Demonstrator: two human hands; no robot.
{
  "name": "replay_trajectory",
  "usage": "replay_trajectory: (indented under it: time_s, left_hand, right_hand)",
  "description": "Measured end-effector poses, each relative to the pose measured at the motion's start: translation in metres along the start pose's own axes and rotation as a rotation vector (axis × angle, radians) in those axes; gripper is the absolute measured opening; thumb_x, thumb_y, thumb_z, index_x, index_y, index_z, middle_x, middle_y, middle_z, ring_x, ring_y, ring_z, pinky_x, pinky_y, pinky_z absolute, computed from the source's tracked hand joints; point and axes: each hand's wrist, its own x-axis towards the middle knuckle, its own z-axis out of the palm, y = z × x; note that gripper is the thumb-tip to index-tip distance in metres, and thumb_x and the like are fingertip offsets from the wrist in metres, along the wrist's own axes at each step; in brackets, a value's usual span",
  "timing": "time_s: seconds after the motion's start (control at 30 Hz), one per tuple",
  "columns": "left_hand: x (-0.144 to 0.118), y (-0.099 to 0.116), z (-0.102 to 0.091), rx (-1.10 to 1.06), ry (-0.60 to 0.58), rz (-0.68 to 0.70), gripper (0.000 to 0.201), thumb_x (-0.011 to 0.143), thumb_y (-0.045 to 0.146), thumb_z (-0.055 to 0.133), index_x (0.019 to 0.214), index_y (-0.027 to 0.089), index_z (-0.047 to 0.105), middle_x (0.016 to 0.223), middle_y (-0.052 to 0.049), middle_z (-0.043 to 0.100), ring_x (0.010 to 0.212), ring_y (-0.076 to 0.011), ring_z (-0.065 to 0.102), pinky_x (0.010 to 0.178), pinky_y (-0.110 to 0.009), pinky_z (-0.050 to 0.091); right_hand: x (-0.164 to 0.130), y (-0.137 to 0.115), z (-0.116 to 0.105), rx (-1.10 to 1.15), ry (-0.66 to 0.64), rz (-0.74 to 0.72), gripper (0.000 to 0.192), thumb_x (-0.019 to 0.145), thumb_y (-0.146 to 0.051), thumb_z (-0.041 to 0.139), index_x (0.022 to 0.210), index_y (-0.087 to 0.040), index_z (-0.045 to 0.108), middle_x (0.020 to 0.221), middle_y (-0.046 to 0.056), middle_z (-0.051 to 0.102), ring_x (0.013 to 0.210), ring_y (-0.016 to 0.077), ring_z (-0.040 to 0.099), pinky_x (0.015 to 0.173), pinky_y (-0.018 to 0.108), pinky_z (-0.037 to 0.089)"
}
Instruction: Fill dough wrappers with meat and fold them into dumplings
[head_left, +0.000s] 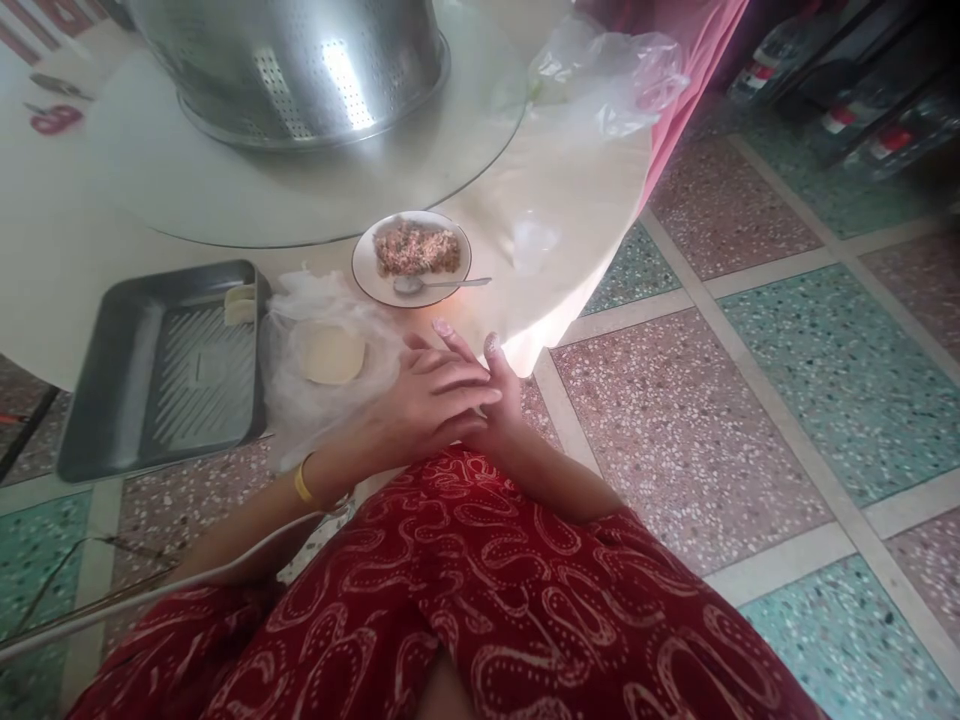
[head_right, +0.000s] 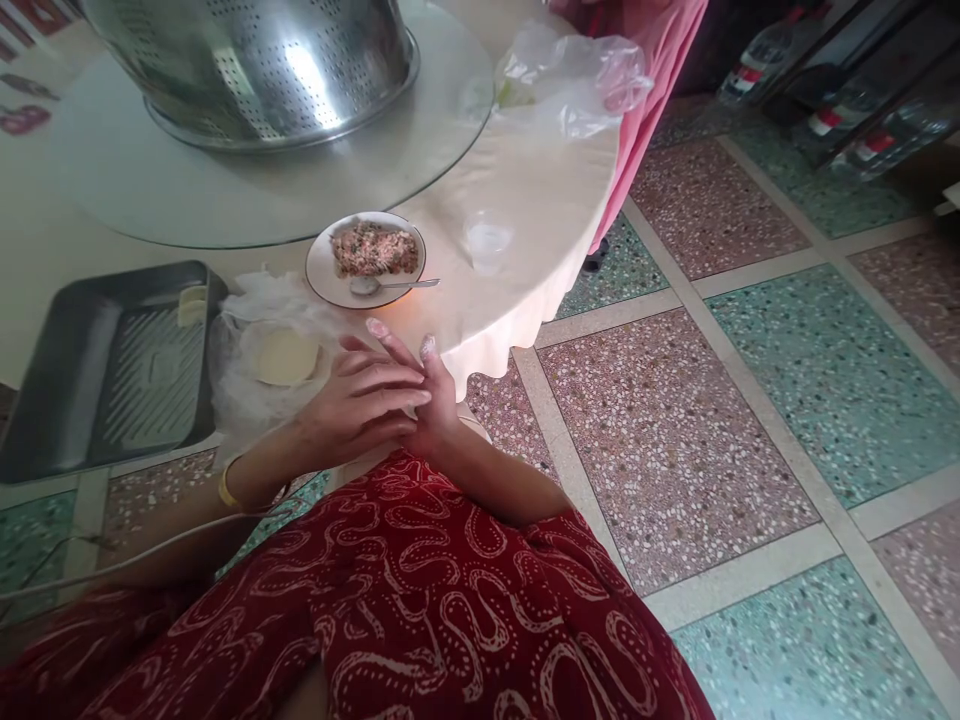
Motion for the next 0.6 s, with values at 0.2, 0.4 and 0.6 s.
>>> replay_trajectory:
  time_s: [0.2, 0.4, 0.6]
  left_hand:
    - [-0.001, 0.006, -0.008, 0.15, 0.146, -0.05, 0.017, 0.087, 0.038, 0.064, 0.097, 0.026, 0.071, 0.102, -0.005, 0.072, 0.098, -0.0251, 0.062, 0.092, -0.042, 0.038]
    - [0.0, 0.007, -0.006, 0.375, 0.221, 0.176, 0.011, 0.093, 0.024, 0.057, 0.088, 0.022, 0.067, 0.094, -0.003, 0.072, 0.086, -0.0203, 0.06, 0.079, -0.037, 0.04]
    - [0.004, 0.013, -0.006, 0.541, 0.274, 0.28, 0.019, 0.095, 0.02, 0.052, 0.079, 0.023, 0.061, 0.086, 0.001, 0.068, 0.084, -0.0194, 0.056, 0.074, -0.035, 0.041]
  right_hand:
    - [0.0, -0.005, 0.003, -0.088, 0.091, -0.002, 0.071, 0.084, -0.075, 0.02, 0.112, -0.028, 0.066, 0.101, 0.003, 0.076, 0.116, 0.0214, 0.064, 0.097, 0.045, 0.053]
    - [0.001, -0.004, 0.001, 0.033, 0.041, 0.041, 0.065, 0.086, -0.072, 0.029, 0.125, -0.031, 0.061, 0.106, 0.005, 0.074, 0.107, 0.0234, 0.066, 0.087, 0.044, 0.058]
    - [0.0, -0.005, 0.002, 0.204, 0.048, 0.079, 0.061, 0.09, -0.066, 0.026, 0.123, -0.03, 0.063, 0.107, 0.005, 0.074, 0.098, 0.0202, 0.068, 0.081, 0.037, 0.058]
